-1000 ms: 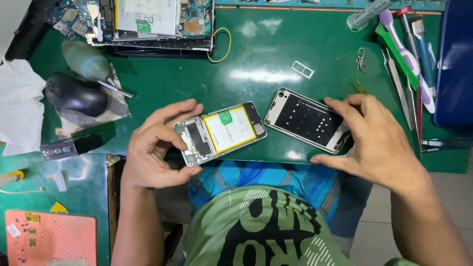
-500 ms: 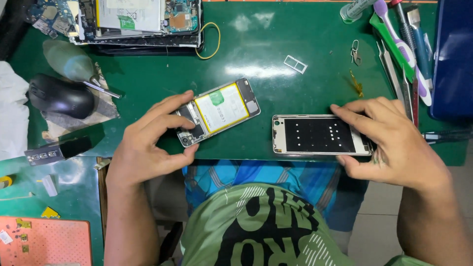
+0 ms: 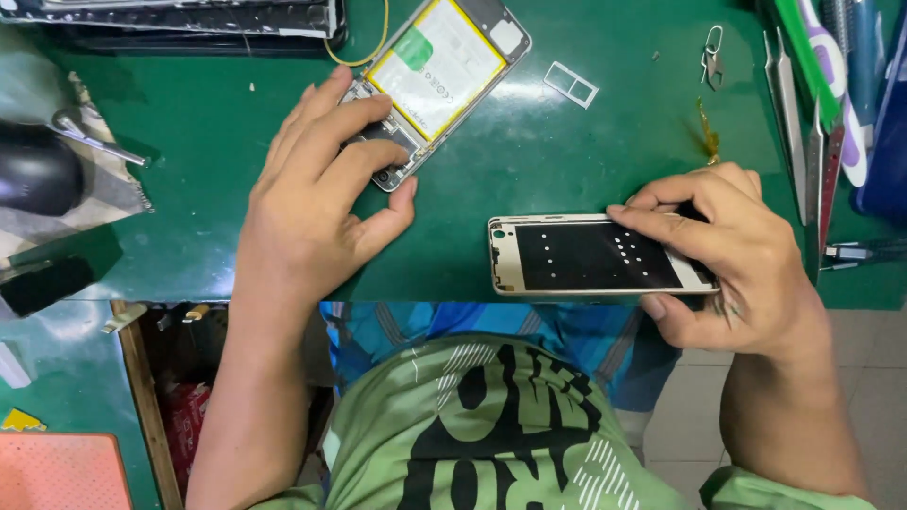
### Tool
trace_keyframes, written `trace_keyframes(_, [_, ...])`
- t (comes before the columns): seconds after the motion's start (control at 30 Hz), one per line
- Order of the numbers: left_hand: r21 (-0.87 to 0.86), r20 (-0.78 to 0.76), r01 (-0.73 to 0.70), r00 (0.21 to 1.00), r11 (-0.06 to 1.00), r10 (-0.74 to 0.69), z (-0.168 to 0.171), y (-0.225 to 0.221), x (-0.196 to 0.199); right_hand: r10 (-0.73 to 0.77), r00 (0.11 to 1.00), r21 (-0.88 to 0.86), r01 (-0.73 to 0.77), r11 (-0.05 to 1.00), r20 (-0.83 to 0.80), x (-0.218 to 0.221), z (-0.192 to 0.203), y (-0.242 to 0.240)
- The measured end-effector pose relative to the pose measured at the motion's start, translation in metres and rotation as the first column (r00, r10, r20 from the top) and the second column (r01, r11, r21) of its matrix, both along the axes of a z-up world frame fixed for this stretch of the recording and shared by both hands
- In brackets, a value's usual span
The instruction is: The person disassembles a white smartphone, separating the screen assembly from the main body. They then use tweezers and a small brush to clean a tiny component on the green workbench before using a UV light to cure adhesive on a small device.
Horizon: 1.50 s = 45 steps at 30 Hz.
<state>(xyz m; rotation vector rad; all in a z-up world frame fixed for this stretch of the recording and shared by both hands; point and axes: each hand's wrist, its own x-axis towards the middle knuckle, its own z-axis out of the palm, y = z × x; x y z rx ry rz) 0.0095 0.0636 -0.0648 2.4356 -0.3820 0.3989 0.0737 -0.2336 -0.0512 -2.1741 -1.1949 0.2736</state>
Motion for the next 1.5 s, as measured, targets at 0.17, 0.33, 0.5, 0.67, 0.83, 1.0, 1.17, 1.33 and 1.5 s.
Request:
trace_keyframes(0.17, [-0.004,-0.040,0.001,0.999,1.000,-0.001,0.006,-0.013,-0.006,-0.037,0.999,-0.025,0.036,0.999,-0.024,0.000,0.000,0.006])
trace_keyframes(0.33, [-0.180,-0.083,0.252,0.959,0.951,-0.270,0.009,-0.038,-0.009,-0.045,0.999,-0.035,0.044,0.998,-0.027,0.001,0.001,0.010])
trace_keyframes(0.5, [-0.218,-0.008,0.280,0.957,0.935,-0.289,-0.002,-0.045,-0.003,-0.064,0.997,-0.025,0.063,0.998,-0.037,0.001,-0.001,0.011])
trace_keyframes(0.67, [-0.205,0.000,0.259,0.964,0.944,-0.265,-0.002,-0.045,-0.005,-0.082,0.996,-0.011,0.081,0.997,-0.030,-0.001,-0.004,0.013])
trace_keyframes(0.83, [-0.174,0.045,0.250,0.968,0.952,-0.246,-0.003,-0.044,-0.006,-0.105,0.994,-0.015,0.105,0.994,-0.021,-0.004,-0.005,0.014])
trace_keyframes(1.0, [-0.143,0.093,0.234,0.970,0.962,-0.223,-0.002,-0.043,-0.007,-0.079,0.996,0.010,0.078,0.997,0.030,-0.004,-0.009,0.013])
trace_keyframes(1.17, [-0.154,0.103,0.223,0.973,0.963,-0.209,-0.002,-0.042,-0.008,-0.075,0.996,0.004,0.075,0.997,0.044,-0.005,-0.008,0.015])
trace_keyframes(1.33, [-0.188,0.106,0.231,0.971,0.955,-0.214,-0.002,-0.041,-0.009,-0.046,0.995,0.026,0.044,0.999,0.093,-0.006,-0.010,0.015])
trace_keyframes(1.5, [-0.219,0.083,0.200,0.979,0.955,-0.186,-0.002,-0.043,-0.009,-0.015,0.988,-0.024,0.019,1.000,0.152,-0.007,-0.007,0.019])
